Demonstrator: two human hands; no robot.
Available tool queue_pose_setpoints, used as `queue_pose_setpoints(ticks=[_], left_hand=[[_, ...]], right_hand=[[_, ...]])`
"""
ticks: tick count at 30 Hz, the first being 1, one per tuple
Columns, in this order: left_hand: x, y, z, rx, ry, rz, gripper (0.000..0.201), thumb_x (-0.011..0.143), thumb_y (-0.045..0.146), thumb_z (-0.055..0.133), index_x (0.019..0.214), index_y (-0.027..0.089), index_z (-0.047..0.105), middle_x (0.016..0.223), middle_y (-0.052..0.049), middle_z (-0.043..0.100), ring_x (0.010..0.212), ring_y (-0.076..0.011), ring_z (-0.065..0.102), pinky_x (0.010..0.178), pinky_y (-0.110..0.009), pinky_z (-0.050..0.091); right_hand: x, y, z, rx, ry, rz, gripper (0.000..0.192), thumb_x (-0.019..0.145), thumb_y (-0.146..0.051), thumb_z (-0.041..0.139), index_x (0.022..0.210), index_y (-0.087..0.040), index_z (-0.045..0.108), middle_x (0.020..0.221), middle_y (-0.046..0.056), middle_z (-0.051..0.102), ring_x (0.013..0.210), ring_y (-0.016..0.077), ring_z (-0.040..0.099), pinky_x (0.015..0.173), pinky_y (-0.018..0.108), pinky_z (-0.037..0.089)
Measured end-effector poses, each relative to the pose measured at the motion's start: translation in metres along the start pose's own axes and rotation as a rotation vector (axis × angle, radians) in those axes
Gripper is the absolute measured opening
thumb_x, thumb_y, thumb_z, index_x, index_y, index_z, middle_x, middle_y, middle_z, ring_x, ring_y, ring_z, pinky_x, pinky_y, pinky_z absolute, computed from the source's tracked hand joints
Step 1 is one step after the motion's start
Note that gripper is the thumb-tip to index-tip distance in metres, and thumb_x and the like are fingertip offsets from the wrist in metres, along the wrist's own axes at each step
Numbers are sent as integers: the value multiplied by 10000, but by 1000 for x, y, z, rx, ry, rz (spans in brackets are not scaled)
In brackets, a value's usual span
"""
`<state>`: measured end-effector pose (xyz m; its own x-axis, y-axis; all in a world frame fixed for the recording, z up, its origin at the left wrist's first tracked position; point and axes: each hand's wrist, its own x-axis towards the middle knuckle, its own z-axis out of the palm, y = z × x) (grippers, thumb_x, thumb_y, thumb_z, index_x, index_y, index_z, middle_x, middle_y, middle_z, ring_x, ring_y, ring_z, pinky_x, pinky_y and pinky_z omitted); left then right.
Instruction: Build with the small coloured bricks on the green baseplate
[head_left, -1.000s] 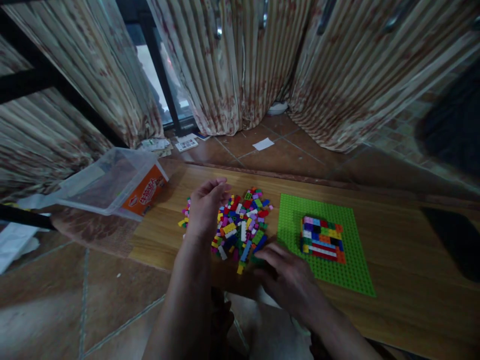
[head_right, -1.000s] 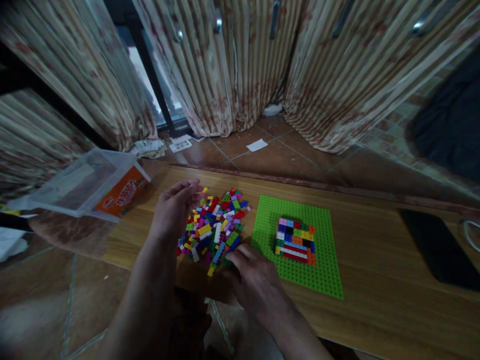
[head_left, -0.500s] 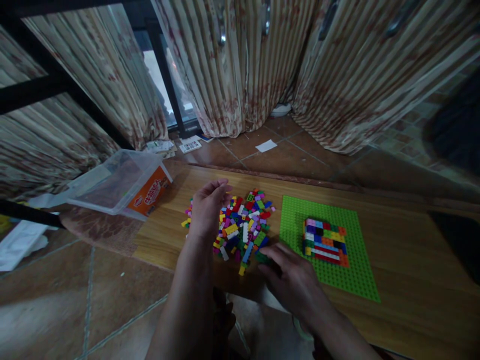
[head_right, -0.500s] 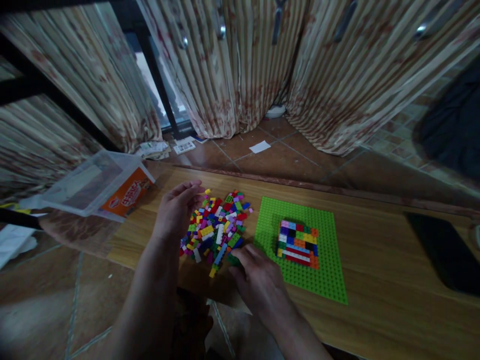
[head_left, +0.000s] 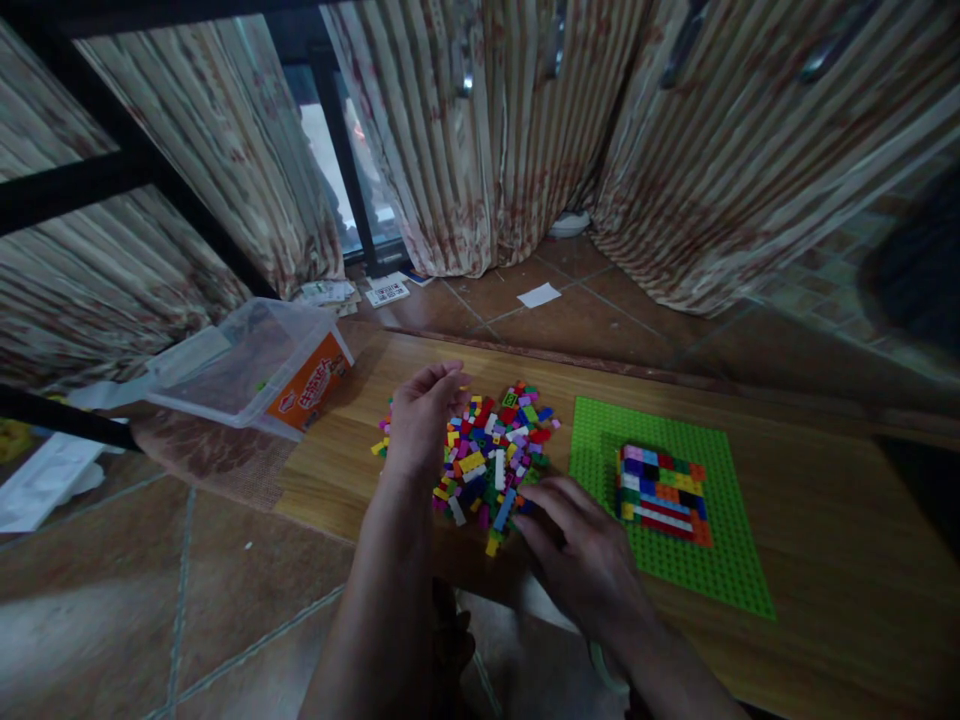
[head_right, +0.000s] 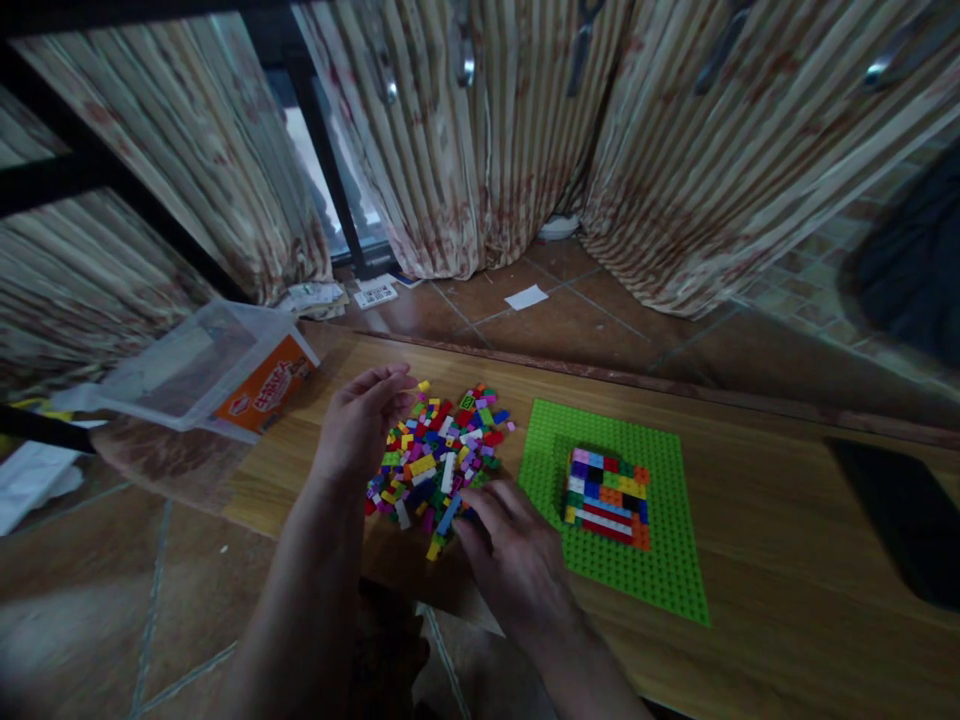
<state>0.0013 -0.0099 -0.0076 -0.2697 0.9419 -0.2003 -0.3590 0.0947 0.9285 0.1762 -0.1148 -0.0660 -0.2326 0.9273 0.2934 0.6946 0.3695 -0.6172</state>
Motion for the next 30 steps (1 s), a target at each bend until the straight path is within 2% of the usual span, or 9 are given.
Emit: queue_pose_setpoints(ticks=[6,12,19,25,30], left_hand=[[2,1,-4,-12,23,0,260,601,252,772,826,151,691,735,1,667,582,-62,561,589,-179,428],[5,5,-12,-59,54,17,274,571,258,793,795,147,681,694,11,655,548,-59,544,555,-180,414],[7,6,-17,-85,66,15,243,594,223,780,808,149,690,711,6,654,566,-63,550,564,-181,419],[5,9,-19,-93,59,-3,176,657,177,752,818,151,685,699,19,639,580,-50,547,606,-180,420],[3,12,-19,-89,55,-11,167,686,186,751,833,142,686,735,2,663,596,-50,553,619,-180,417]], right_hand=[[16,-3,18,-49,125,-67,257,886,-322,614,1126,-254,679,1134,76,631,1036,243,596,863,400,520],[25,2,31,-64,112,-118,209,893,-258,593,1065,-220,705,1072,84,639,981,243,581,852,410,502],[24,9,28,-53,141,-76,219,922,-196,514,1012,-228,712,1018,66,669,953,223,602,841,384,497],[26,7,19,-49,167,-13,228,928,-173,498,999,-239,705,1017,68,674,959,243,615,857,394,492],[21,0,22,-29,162,-57,215,934,-185,494,993,-218,698,1046,77,659,991,255,593,884,402,478]])
